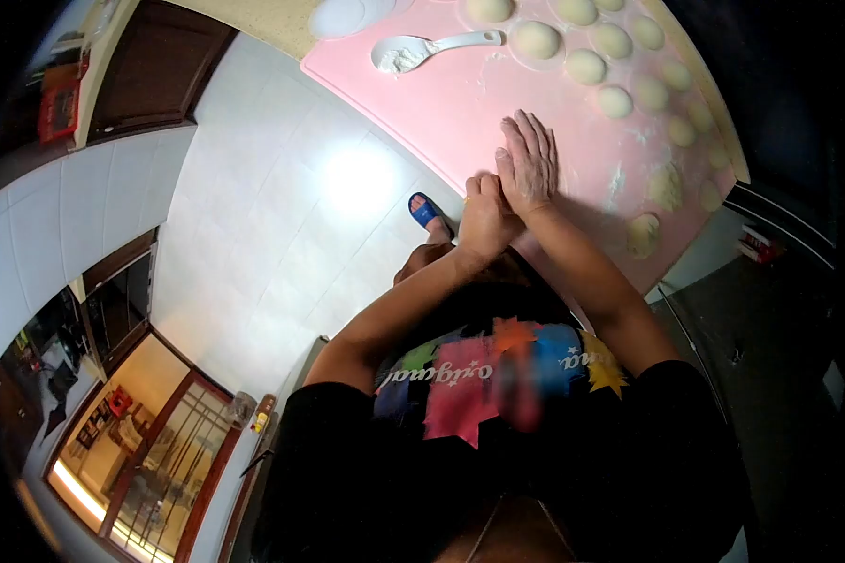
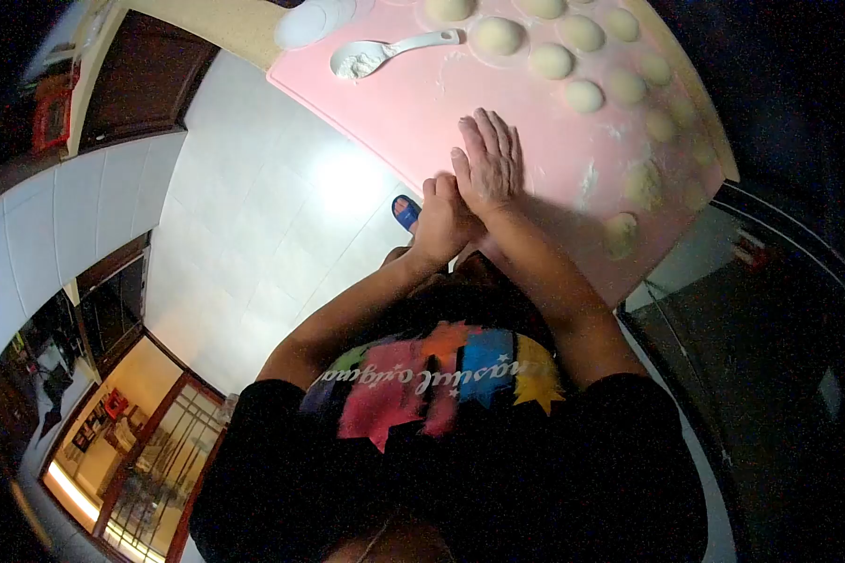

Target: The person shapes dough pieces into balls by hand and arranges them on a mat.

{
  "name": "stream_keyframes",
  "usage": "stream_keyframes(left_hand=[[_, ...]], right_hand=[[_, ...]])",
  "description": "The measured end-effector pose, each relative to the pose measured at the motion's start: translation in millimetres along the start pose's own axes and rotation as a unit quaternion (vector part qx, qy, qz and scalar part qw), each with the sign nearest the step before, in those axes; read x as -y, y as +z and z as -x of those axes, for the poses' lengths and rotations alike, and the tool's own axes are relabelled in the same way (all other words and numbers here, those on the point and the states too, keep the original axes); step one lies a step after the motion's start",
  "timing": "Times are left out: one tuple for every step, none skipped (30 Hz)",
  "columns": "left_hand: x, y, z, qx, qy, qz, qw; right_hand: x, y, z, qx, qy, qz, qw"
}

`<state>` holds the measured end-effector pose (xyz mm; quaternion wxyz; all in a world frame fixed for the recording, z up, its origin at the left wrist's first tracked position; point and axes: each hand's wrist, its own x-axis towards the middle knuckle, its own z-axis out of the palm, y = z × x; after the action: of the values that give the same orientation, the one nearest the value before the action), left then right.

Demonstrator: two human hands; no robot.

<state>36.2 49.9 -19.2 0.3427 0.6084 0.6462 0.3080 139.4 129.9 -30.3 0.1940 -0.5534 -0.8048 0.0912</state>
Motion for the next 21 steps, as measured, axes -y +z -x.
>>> stream_keyframes(left_hand=[[1.8,-10.0,-5.2,0.003,-0.002,-0.001,1.000],[3.3,-26.4,-14.2,0.061,-0.088,0.099,0.989],[6.6,-36.4,-25.1,0.116,-0.168,0.197,0.959],[17.8,-33.6,-33.4,0.085,-0.160,0.222,0.958],[16.4,-36.2,-46.5,0.083,-0.159,0.221,0.959],[10.6,-35.3,-57.3,0.076,-0.124,0.125,0.981],[5.7,-37.6,-67.3,0.071,-0.089,0.027,0.993],[2.4,-36.9,-75.4,0.077,-0.130,0.020,0.988],[0.6,-31.5,-79.0,0.077,-0.129,0.020,0.988],[-1.9,-22.6,-81.5,0.044,-0.146,0.005,0.988],[-11.6,-26.2,-83.5,0.011,-0.163,-0.010,0.987],[-20.9,-31.2,-77.8,0.028,-0.171,-0.001,0.985],[-21.7,-27.3,-67.9,0.030,-0.171,-0.001,0.985],[-20.9,-18.6,-57.6,0.006,-0.144,0.007,0.989],[-19.3,-11.9,-46.3,-0.017,-0.118,0.017,0.993],[-20.6,-11.1,-33.3,0.020,-0.118,0.010,0.993],[-16.9,-7.9,-22.0,0.022,-0.116,0.011,0.993],[-9.9,-3.0,-10.2,0.025,-0.066,0.018,0.997],[-8.7,-5.6,-5.5,0.029,-0.018,0.023,0.999],[-5.6,-8.2,-5.7,0.027,0.032,-0.002,0.999],[1.5,-13.3,-9.8,0.030,0.029,-0.002,0.999]], right_hand=[[1.5,-5.6,-10.1,0.002,0.002,-0.002,1.000],[2.7,-9.8,-22.2,0.009,-0.034,-0.002,0.999],[1.4,-10.7,-34.0,0.013,-0.073,-0.001,0.997],[-2.1,-7.4,-44.0,0.018,-0.091,0.020,0.995],[-6.6,-1.9,-54.6,0.017,-0.094,0.019,0.995],[-13.8,1.0,-62.8,0.013,-0.115,0.014,0.993],[-17.7,6.4,-71.4,0.010,-0.134,0.009,0.991],[-20.0,10.2,-81.9,0.009,-0.148,0.001,0.989],[-17.9,15.3,-88.3,0.008,-0.148,0.001,0.989],[-15.7,20.7,-93.0,0.002,-0.153,0.004,0.988],[-17.7,29.0,-96.9,-0.005,-0.159,0.006,0.987],[-22.4,43.2,-94.7,-0.003,-0.149,-0.003,0.989],[-20.5,40.6,-88.9,-0.003,-0.147,-0.003,0.989],[-15.9,33.2,-77.0,0.017,-0.078,-0.123,0.989],[-10.9,24.4,-62.7,0.035,-0.006,-0.240,0.970],[-5.6,11.0,-44.2,-0.024,-0.057,-0.033,0.998],[3.2,-2.5,-21.1,-0.028,-0.020,0.038,0.999],[-1.5,-0.4,-3.9,-0.027,-0.005,0.023,0.999],[1.2,-4.5,2.1,-0.025,0.010,0.006,1.000],[-0.1,-5.6,-2.1,-0.023,0.012,0.005,1.000],[-4.8,-8.0,-10.0,-0.007,-0.024,0.005,1.000]])
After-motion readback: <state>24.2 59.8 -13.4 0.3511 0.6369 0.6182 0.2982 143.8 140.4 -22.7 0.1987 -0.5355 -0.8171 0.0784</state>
